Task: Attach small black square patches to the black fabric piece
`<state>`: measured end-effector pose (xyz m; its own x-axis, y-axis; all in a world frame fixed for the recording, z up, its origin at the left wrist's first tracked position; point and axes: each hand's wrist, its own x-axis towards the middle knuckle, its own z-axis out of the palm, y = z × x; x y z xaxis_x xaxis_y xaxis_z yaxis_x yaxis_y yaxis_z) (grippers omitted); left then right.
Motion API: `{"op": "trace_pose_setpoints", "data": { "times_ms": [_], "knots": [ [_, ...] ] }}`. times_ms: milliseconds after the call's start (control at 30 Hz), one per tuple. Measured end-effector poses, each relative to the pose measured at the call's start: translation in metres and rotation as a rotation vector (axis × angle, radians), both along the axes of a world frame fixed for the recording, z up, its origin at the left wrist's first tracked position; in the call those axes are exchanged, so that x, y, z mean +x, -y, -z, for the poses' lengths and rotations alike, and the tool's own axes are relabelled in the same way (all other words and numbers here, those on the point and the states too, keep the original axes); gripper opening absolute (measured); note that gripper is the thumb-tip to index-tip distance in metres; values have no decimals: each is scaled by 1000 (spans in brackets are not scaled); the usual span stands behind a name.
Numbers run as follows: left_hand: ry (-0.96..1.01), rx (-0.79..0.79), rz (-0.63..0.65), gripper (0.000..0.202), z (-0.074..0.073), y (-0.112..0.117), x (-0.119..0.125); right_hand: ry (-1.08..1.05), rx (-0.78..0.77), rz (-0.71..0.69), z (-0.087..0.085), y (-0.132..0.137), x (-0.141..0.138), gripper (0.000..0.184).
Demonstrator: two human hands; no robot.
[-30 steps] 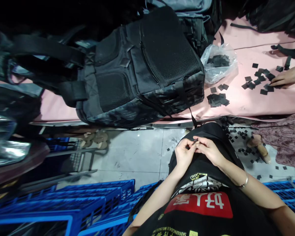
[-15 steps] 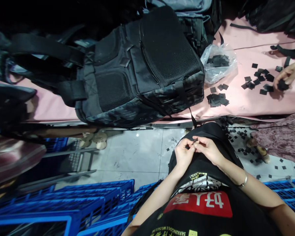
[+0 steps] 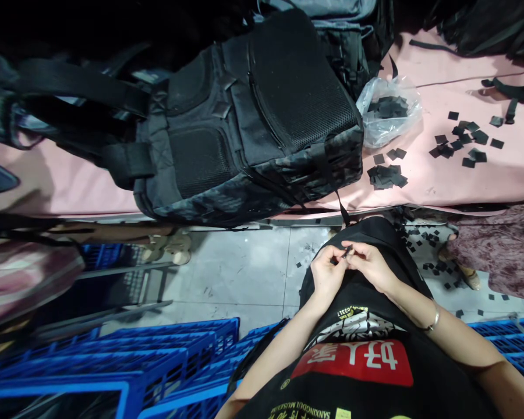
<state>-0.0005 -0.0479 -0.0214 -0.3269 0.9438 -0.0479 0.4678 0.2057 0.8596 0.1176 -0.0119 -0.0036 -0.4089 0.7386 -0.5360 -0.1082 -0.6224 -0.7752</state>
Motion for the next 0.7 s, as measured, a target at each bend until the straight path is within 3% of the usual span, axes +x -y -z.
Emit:
{"op": "trace_pose_setpoints", "data": {
  "times_ms": [367,700],
  "knots": [
    [-41,13,9,14,0,1,0,22,4,24,0,0,-3,39],
    [-159,123,63,22,5,2,2,8,8,-3,8,1,-2,39]
  ]
}}
